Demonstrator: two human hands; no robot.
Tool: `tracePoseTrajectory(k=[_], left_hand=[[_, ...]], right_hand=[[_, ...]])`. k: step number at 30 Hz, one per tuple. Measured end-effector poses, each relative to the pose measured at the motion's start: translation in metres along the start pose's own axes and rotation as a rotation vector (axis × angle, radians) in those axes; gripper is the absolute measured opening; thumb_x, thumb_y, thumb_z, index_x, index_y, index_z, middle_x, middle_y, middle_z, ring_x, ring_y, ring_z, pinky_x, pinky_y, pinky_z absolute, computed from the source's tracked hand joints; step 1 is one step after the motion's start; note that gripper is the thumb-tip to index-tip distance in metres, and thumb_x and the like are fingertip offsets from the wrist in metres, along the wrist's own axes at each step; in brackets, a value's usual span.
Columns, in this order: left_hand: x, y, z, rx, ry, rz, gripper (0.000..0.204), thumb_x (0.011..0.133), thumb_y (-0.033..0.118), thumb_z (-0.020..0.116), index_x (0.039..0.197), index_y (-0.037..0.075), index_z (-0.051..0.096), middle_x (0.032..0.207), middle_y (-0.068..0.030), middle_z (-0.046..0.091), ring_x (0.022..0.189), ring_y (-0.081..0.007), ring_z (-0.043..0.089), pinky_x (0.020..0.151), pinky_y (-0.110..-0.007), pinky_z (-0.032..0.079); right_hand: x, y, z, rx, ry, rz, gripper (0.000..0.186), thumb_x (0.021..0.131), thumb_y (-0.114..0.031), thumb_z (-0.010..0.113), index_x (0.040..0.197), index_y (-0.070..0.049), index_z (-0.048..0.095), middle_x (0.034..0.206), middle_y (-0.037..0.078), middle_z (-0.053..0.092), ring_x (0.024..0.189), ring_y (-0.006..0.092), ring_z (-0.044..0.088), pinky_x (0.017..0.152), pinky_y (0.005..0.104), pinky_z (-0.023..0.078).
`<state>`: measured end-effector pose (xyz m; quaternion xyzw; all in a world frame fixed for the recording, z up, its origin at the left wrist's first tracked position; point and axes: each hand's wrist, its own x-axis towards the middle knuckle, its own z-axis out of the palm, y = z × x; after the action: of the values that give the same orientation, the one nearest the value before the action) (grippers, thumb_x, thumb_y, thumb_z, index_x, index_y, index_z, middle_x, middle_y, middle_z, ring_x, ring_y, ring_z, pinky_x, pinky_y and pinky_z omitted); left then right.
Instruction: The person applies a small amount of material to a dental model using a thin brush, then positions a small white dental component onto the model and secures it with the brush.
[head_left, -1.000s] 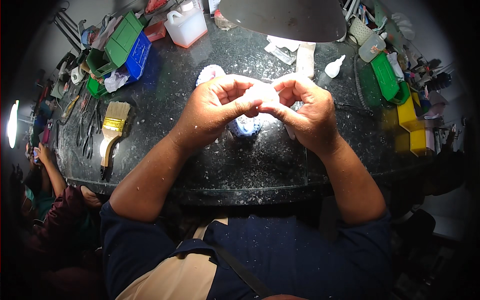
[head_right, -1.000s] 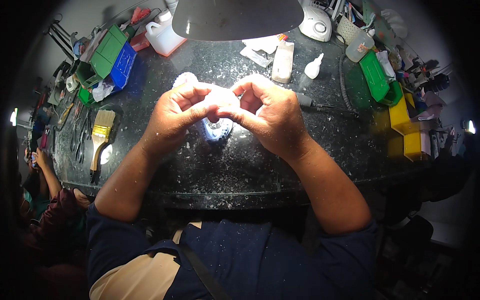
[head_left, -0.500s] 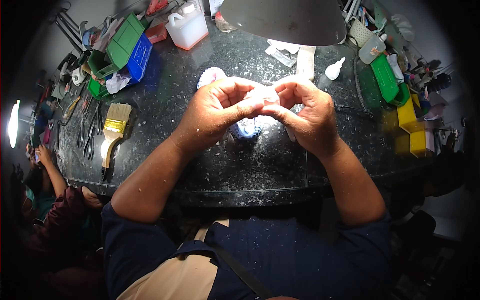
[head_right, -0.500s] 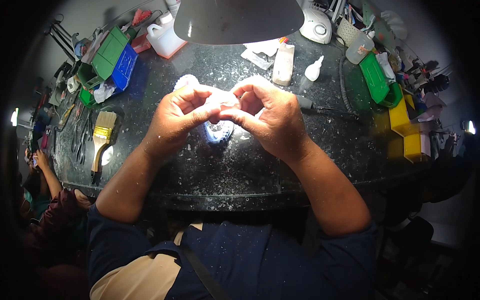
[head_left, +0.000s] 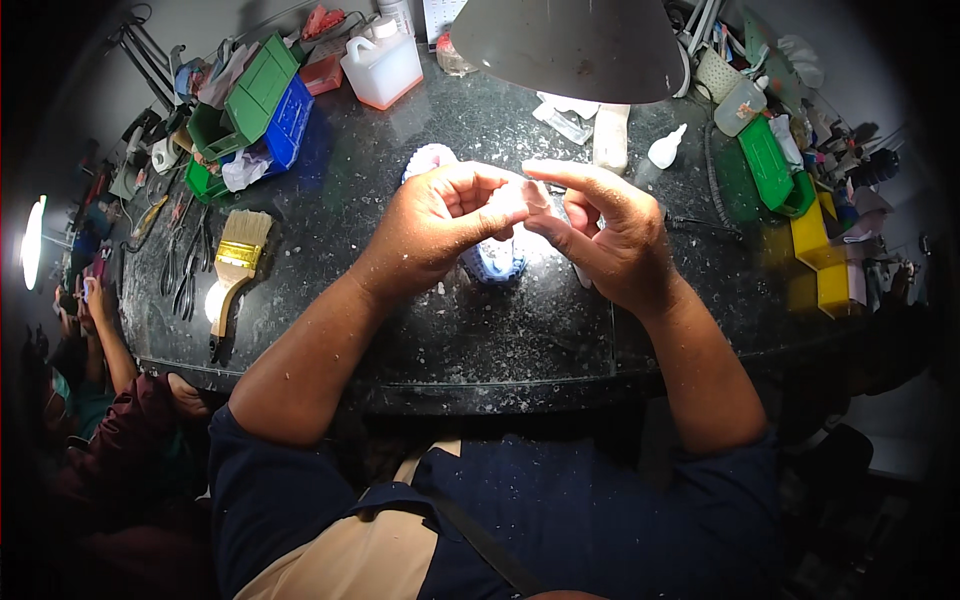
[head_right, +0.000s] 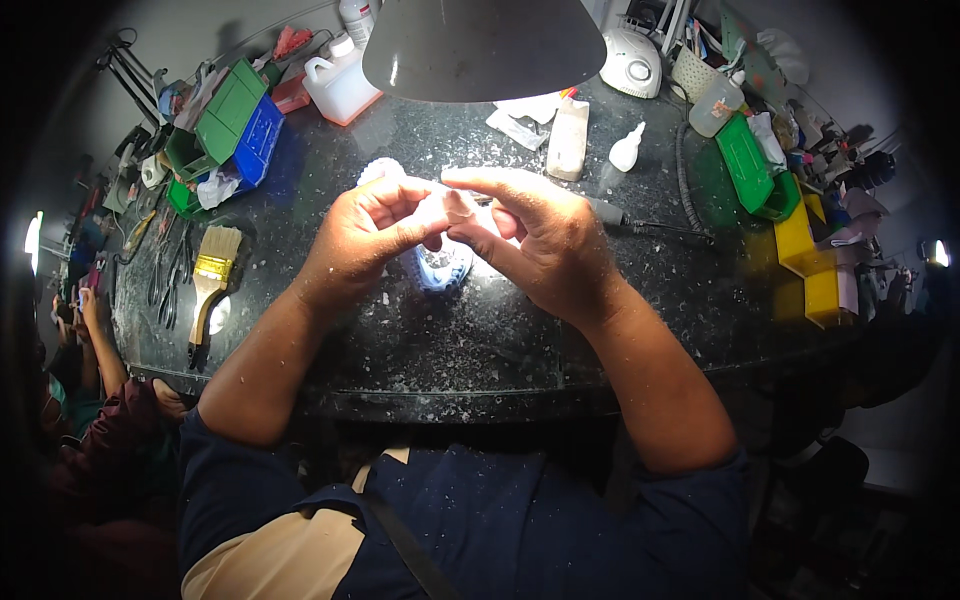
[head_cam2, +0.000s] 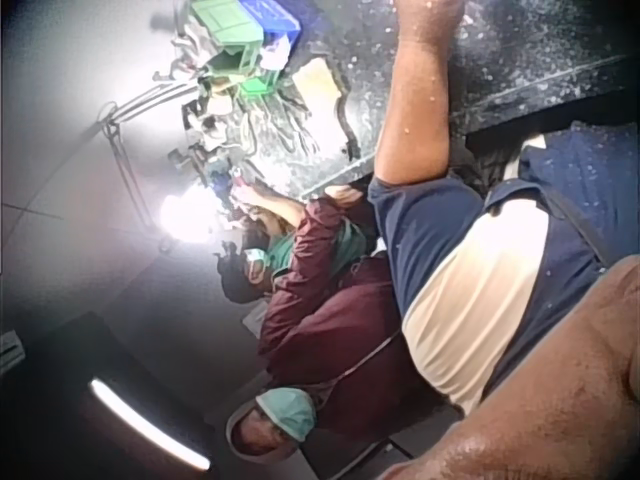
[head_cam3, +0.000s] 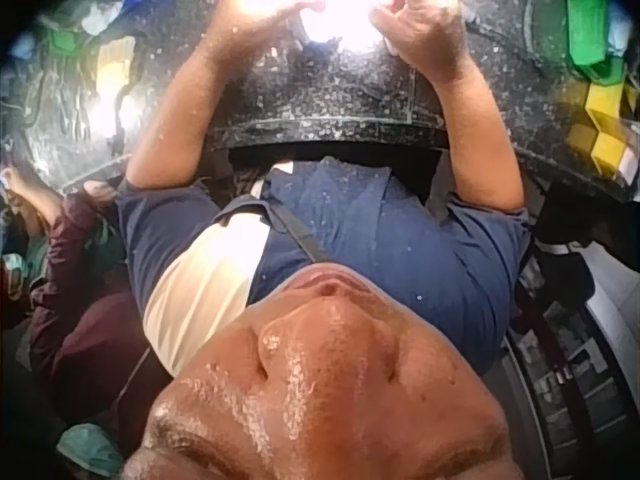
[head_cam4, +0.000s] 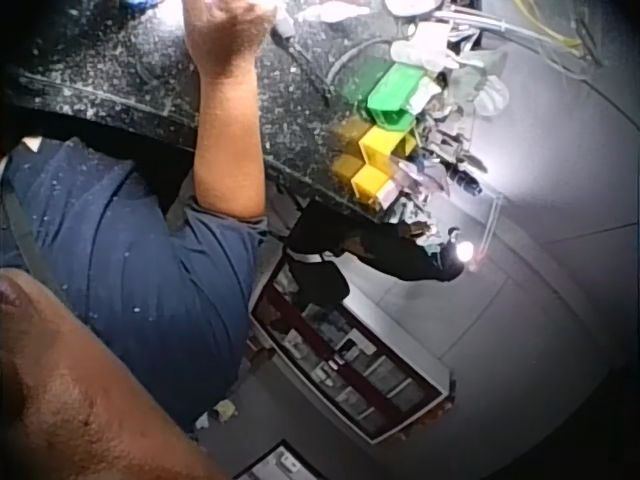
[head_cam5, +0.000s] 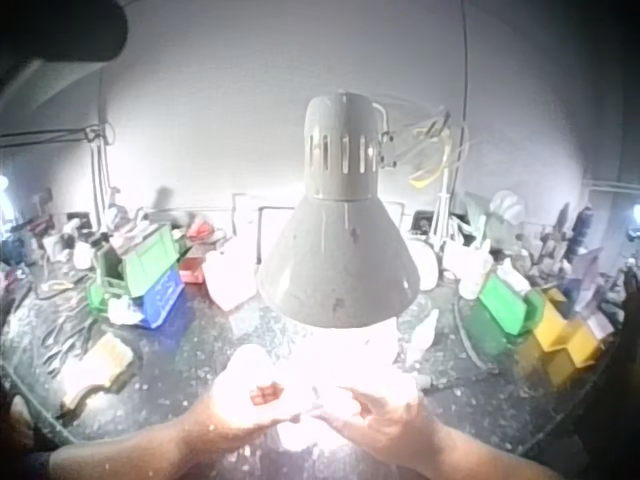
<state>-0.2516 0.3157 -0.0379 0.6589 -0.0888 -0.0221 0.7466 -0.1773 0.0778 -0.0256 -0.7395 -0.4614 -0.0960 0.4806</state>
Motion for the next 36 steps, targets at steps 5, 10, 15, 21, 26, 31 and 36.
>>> tracePoseTrajectory(k=[5, 10, 15, 21, 26, 31, 36], left_hand=[[0.003, -0.001, 0.000, -0.008, -0.020, -0.023, 0.035, 0.105, 0.021, 0.083, 0.130, -0.002, 0.073, 0.112, -0.0050, 0.078, 0.097, -0.0097, 0.070, 0.090, -0.028, 0.057], [0.002, 0.008, 0.001, 0.052, 0.018, 0.006, 0.034, 0.106, 0.018, 0.081, 0.131, -0.003, 0.072, 0.119, -0.0085, 0.080, 0.107, -0.0130, 0.074, 0.098, -0.030, 0.059], [0.002, 0.011, 0.000, 0.041, 0.036, 0.072, 0.030, 0.106, 0.011, 0.079, 0.131, -0.004, 0.071, 0.127, -0.0133, 0.080, 0.119, -0.0175, 0.075, 0.109, -0.035, 0.059], [0.000, 0.017, -0.012, 0.233, 0.273, 0.153, 0.023, 0.103, 0.000, 0.079, 0.123, 0.000, 0.070, 0.118, -0.0086, 0.077, 0.113, -0.0140, 0.073, 0.103, -0.032, 0.059], [-0.032, 0.022, -0.038, 0.246, 0.448, 0.324, 0.030, 0.102, -0.001, 0.078, 0.126, 0.002, 0.062, 0.112, -0.0068, 0.075, 0.103, -0.0135, 0.073, 0.100, -0.031, 0.061], [-0.100, 0.039, -0.060, 0.338, 0.637, 0.397, 0.027, 0.103, 0.007, 0.080, 0.124, 0.003, 0.063, 0.111, -0.0063, 0.076, 0.102, -0.0139, 0.073, 0.092, -0.031, 0.059], [-0.177, 0.049, -0.092, 0.415, 0.920, 0.428, 0.031, 0.100, 0.010, 0.086, 0.121, 0.003, 0.065, 0.110, -0.0044, 0.075, 0.096, -0.0105, 0.071, 0.086, -0.026, 0.057]], right_hand=[[0.001, 0.003, -0.001, -0.078, -0.007, -0.081, 0.036, 0.094, -0.020, 0.091, 0.126, -0.009, 0.080, 0.086, 0.004, 0.073, 0.066, 0.0107, 0.059, 0.062, 0.0284, 0.051], [-0.003, 0.006, -0.011, 0.200, 0.024, -0.205, 0.027, 0.088, -0.020, 0.096, 0.100, -0.004, 0.078, 0.078, 0.001, 0.066, 0.059, 0.0061, 0.047, 0.055, 0.0263, 0.040], [-0.008, 0.007, -0.007, 0.151, -0.001, -0.015, 0.023, 0.092, -0.017, 0.093, 0.098, -0.002, 0.076, 0.067, 0.000, 0.056, 0.057, 0.0066, 0.044, 0.054, 0.0269, 0.038], [-0.010, 0.014, -0.005, 0.071, -0.012, -0.045, 0.022, 0.098, -0.027, 0.087, 0.097, -0.008, 0.077, 0.058, 0.000, 0.051, 0.050, 0.0110, 0.048, 0.052, 0.0329, 0.042], [-0.008, 0.011, -0.004, -0.057, -0.042, -0.102, 0.025, 0.099, -0.034, 0.085, 0.096, -0.011, 0.077, 0.059, 0.002, 0.059, 0.051, 0.0154, 0.060, 0.053, 0.0356, 0.048], [-0.010, 0.006, 0.000, -0.129, 0.003, -0.195, 0.024, 0.100, -0.034, 0.084, 0.094, -0.013, 0.075, 0.059, 0.002, 0.061, 0.051, 0.0190, 0.065, 0.054, 0.0365, 0.051], [-0.012, -0.001, 0.002, -0.136, -0.037, -0.237, 0.024, 0.101, -0.033, 0.083, 0.095, -0.012, 0.073, 0.059, 0.003, 0.055, 0.050, 0.0200, 0.058, 0.054, 0.0381, 0.048]])
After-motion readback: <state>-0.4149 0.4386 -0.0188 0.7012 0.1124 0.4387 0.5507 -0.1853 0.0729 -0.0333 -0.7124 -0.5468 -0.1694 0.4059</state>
